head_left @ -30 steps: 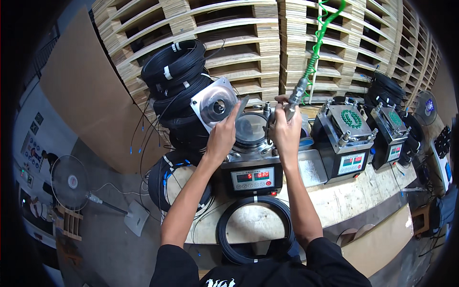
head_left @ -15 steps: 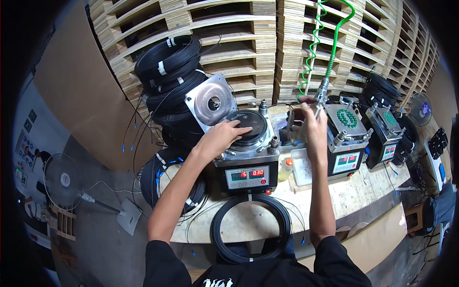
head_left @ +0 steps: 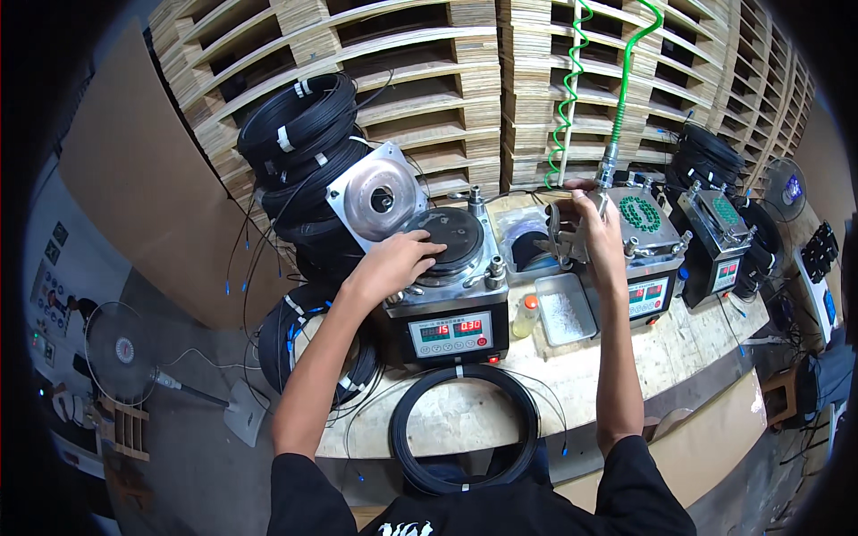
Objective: Polishing and assembling fiber optic cable connectors using specialized machinery in a factory setting.
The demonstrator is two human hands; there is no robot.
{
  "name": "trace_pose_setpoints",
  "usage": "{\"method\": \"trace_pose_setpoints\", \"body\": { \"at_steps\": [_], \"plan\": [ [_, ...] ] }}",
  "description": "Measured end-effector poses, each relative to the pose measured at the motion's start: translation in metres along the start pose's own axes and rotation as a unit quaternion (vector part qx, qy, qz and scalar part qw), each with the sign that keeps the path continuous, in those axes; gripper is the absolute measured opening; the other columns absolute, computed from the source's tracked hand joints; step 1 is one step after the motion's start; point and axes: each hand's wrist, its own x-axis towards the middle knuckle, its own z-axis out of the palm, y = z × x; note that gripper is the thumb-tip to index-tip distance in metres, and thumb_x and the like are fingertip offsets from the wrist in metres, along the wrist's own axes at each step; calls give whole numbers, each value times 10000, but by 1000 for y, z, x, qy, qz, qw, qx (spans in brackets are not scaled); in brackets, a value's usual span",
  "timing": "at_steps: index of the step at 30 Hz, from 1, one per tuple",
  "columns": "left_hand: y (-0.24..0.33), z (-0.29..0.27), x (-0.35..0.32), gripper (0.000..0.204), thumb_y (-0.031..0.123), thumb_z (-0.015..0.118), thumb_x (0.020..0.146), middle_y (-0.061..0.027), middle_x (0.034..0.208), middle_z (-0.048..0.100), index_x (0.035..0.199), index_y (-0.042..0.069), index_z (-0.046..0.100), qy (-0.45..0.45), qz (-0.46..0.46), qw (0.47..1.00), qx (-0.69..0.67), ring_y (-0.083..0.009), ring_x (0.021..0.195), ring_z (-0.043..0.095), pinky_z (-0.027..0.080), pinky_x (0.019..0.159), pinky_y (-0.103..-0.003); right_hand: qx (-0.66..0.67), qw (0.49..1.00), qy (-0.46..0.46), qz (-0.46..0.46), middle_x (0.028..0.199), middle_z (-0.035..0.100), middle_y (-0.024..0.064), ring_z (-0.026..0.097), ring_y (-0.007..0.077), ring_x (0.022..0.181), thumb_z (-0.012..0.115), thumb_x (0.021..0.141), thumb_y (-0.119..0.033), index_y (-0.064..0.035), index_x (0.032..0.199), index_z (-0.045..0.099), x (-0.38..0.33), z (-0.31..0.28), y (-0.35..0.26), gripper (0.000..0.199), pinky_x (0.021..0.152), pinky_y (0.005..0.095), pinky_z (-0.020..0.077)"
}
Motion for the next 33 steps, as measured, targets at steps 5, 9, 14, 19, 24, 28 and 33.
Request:
{"method": "trace_pose_setpoints", "body": {
  "at_steps": [5,9,14,19,24,28,33],
  "plan": [
    [2,-3,-8,212,169,659,954,-159,1019,729,1030,-14,735,163,12,968,-188,-312,976,703,528,875,-368,-145,985,-63,-75,859,692,43,636,121,795,613,1009,-315,0,1045,662,40,-23,19,321,718,296,509],
    [-34,16,-34,216,113,556,1025,-38,771,603,926,-31,682,420,-113,879,-195,-106,678,531,448,628,-274,-360,926,-92,-64,649,632,99,588,154,610,677,950,-445,12,808,669,139,-59,28,479,601,369,489],
    [-88,63,-39,256,232,547,1060,-47,953,558,1209,24,533,518,-159,779,-316,-100,753,544,470,623,-248,-434,899,-24,-59,676,684,81,617,145,587,760,881,-451,-7,839,739,290,-138,59,447,565,363,506],
    [-99,95,-41,486,422,413,1092,-99,1154,607,1345,14,482,390,-196,755,-489,-177,886,613,516,780,-307,-483,859,167,-39,768,719,180,719,271,729,817,794,-458,-1,864,739,361,-177,88,469,693,408,555],
    [-101,99,-51,349,331,512,1074,-48,1028,626,1175,4,582,349,-228,778,-469,-118,855,616,507,742,-280,-419,889,175,47,1126,713,230,698,351,1061,845,787,-349,-17,1059,728,361,-172,112,445,906,433,554],
    [-90,85,-41,325,284,626,1019,-27,947,658,1117,-26,645,308,-272,836,-363,-101,809,575,472,761,-279,-418,899,125,26,988,727,243,714,370,971,822,794,-320,-6,982,733,338,-175,109,377,848,447,560],
    [-113,93,-26,473,345,692,974,-21,697,582,852,-107,626,347,-248,872,-241,-87,680,433,425,622,-314,-551,826,66,-99,1006,736,212,733,331,941,731,866,-291,-23,1211,672,270,-152,83,441,828,433,570]
  ]
}}
